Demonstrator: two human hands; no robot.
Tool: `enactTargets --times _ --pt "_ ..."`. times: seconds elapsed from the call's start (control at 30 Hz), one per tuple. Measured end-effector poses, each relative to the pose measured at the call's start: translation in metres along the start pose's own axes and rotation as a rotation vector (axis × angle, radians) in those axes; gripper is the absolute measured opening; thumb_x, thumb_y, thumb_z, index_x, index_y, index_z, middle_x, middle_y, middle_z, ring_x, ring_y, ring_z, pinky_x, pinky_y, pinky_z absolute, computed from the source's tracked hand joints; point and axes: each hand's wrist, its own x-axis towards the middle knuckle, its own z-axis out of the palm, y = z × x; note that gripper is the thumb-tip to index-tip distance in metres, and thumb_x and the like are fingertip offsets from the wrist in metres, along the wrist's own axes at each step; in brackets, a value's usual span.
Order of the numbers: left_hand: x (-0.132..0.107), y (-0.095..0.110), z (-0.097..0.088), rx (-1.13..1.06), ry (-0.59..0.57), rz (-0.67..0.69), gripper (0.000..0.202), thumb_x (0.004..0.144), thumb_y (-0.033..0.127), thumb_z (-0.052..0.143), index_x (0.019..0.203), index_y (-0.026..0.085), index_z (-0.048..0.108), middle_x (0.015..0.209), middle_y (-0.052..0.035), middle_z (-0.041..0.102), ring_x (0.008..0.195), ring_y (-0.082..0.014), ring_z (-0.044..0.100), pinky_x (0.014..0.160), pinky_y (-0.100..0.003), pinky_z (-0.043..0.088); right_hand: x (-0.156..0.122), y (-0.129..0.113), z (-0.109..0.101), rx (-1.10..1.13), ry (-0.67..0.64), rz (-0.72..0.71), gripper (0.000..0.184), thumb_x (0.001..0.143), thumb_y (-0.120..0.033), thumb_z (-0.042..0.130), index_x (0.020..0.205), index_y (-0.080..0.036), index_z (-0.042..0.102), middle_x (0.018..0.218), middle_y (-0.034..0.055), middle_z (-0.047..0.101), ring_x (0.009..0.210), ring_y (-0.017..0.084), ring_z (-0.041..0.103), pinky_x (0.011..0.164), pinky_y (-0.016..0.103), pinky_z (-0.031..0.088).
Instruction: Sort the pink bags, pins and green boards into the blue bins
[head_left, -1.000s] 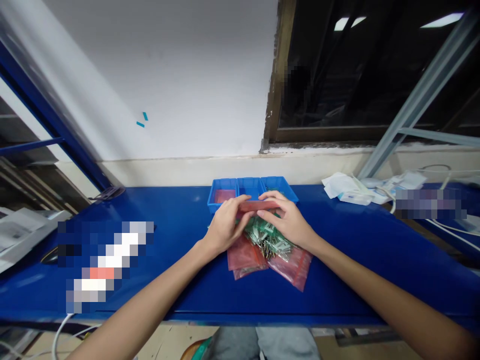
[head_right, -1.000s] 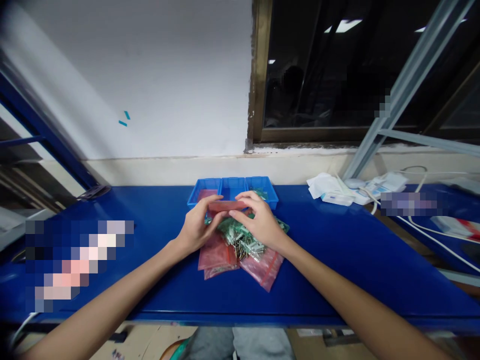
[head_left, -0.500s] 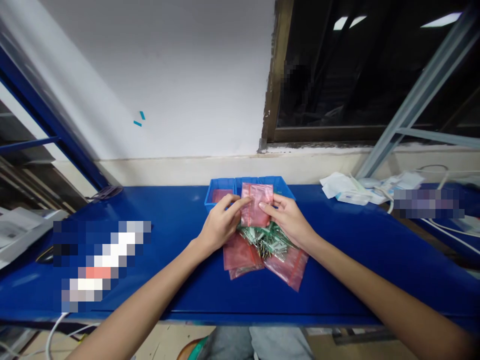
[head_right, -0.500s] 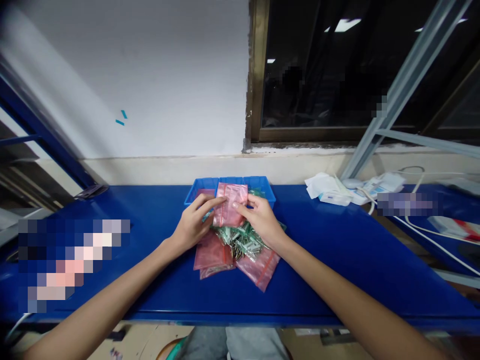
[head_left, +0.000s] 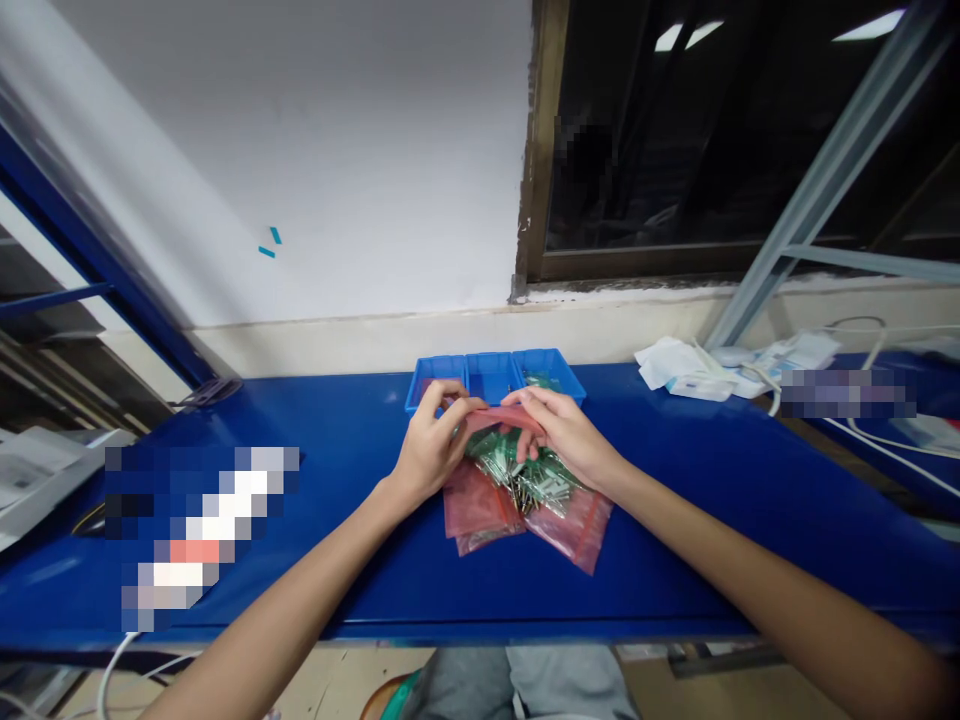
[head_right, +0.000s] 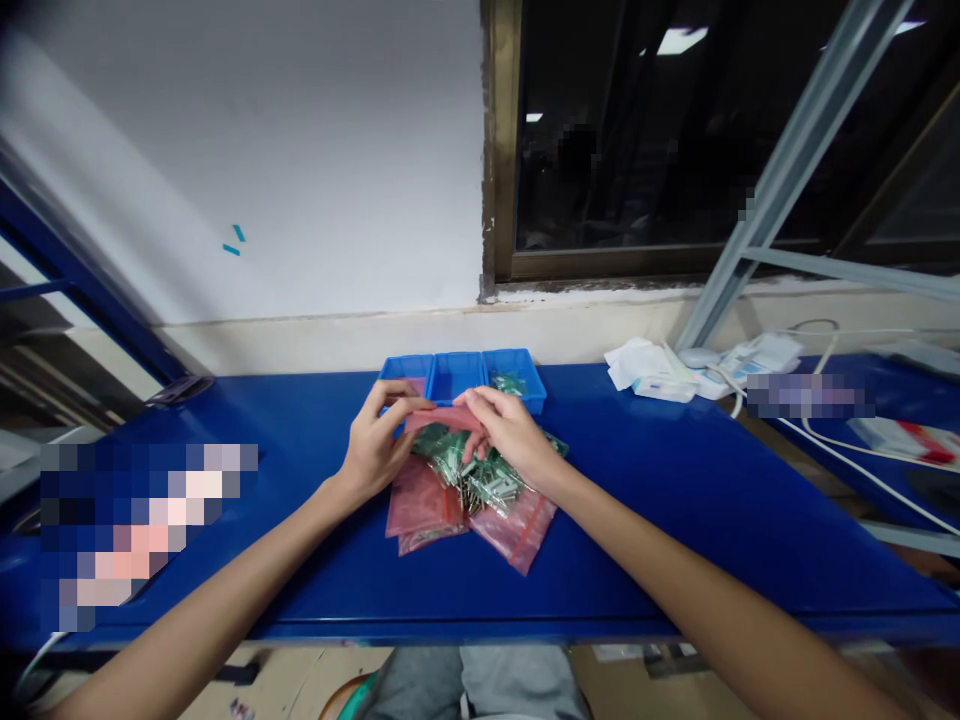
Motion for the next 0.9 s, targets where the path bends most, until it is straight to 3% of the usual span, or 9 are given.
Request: enactTargets --times 0.13,0.23,0.4,0.5,0.6,0.7,0.9 --pt "0.0 0.0036 0.0017 -0.033 0.026 -0.059 0.011 0.099 0.022 0.054 0.1 0.015 0.062 0.08 -0.0014 0.057 0.071 -0.0122 0.052 0.066 -0.025 0.047 0.0009 0.0008 -0.0023 0.009 0.05 -0.021 0.049 0.093 -0.065 0.048 0.081 -0.019 0.056 0.069 0.0007 0.059 0.047 0.01 0.053 0.044 0.025 0.038" --pt "-0.001 0.0058 0.0043 -0.112 0.044 -0.188 0.014 0.099 0.028 0.056 0.101 0.016 0.062 0.072 0.0013 0.057 0.059 -0.0095 0.048 0.057 -0.022 0.042 0.0004 -0.0006 -0.0041 -0.151 0.062 -0.121 0.052 0.09 -0.067 0.052 0.07 -0.019 0.051 0.061 -0.003 0.047 0.048 0.008 0.042 0.045 0.024 0.032" --pt "-0.0018 0.0094 0.0095 -0.417 0.092 -0.382 0.029 0.098 0.03 0.056 0.123 0.018 0.046 0.074 0.0025 0.058 0.056 -0.0089 0.053 0.052 -0.02 0.044 -0.0005 -0.0027 -0.0026 -0.369 0.076 -0.274 0.035 0.085 -0.053 0.068 0.078 -0.02 0.064 0.076 0.0019 0.059 0.07 0.016 0.055 0.062 0.029 0.046" --pt "-0.0012 0.0094 0.0094 -0.437 0.113 -0.383 0.037 0.098 0.028 0.057 0.13 0.018 0.041 0.071 0.0047 0.054 0.051 -0.0083 0.05 0.047 -0.02 0.042 -0.0015 -0.0016 0.0003 -0.294 0.04 -0.187 0.03 0.085 -0.049 0.069 0.089 -0.019 0.068 0.074 0.0016 0.063 0.063 0.015 0.055 0.056 0.029 0.045" --pt "-0.0002 0.0068 0.0063 -0.294 0.06 -0.247 0.033 0.1 0.02 0.049 0.133 0.02 0.049 0.088 -0.0028 0.064 0.062 -0.0104 0.056 0.059 -0.024 0.05 -0.0027 -0.0017 0.0024 -0.197 0.039 -0.08 0.029 0.084 -0.047 0.07 0.083 -0.018 0.067 0.065 0.0003 0.061 0.05 0.012 0.048 0.047 0.027 0.037" --pt "0.0004 0.0039 0.0038 -0.22 -0.023 -0.125 0.038 0.1 0.009 0.038 0.13 0.021 0.059 0.101 -0.0071 0.067 0.083 -0.0147 0.061 0.074 -0.03 0.054 -0.0024 -0.0033 0.0022 -0.113 0.072 -0.061 0.03 0.085 -0.044 0.069 0.07 -0.019 0.062 0.061 0.0012 0.059 0.05 0.012 0.049 0.047 0.028 0.037" --pt "-0.0007 0.0027 0.0038 -0.229 -0.111 -0.086 0.051 0.093 0.0 0.04 0.138 0.021 0.052 0.12 -0.0094 0.064 0.107 -0.0176 0.06 0.091 -0.035 0.052 -0.0027 -0.0077 -0.0008 0.082 0.029 -0.03 0.022 0.082 -0.039 0.073 0.076 -0.02 0.064 0.062 0.0012 0.057 0.055 0.013 0.051 0.051 0.03 0.04"
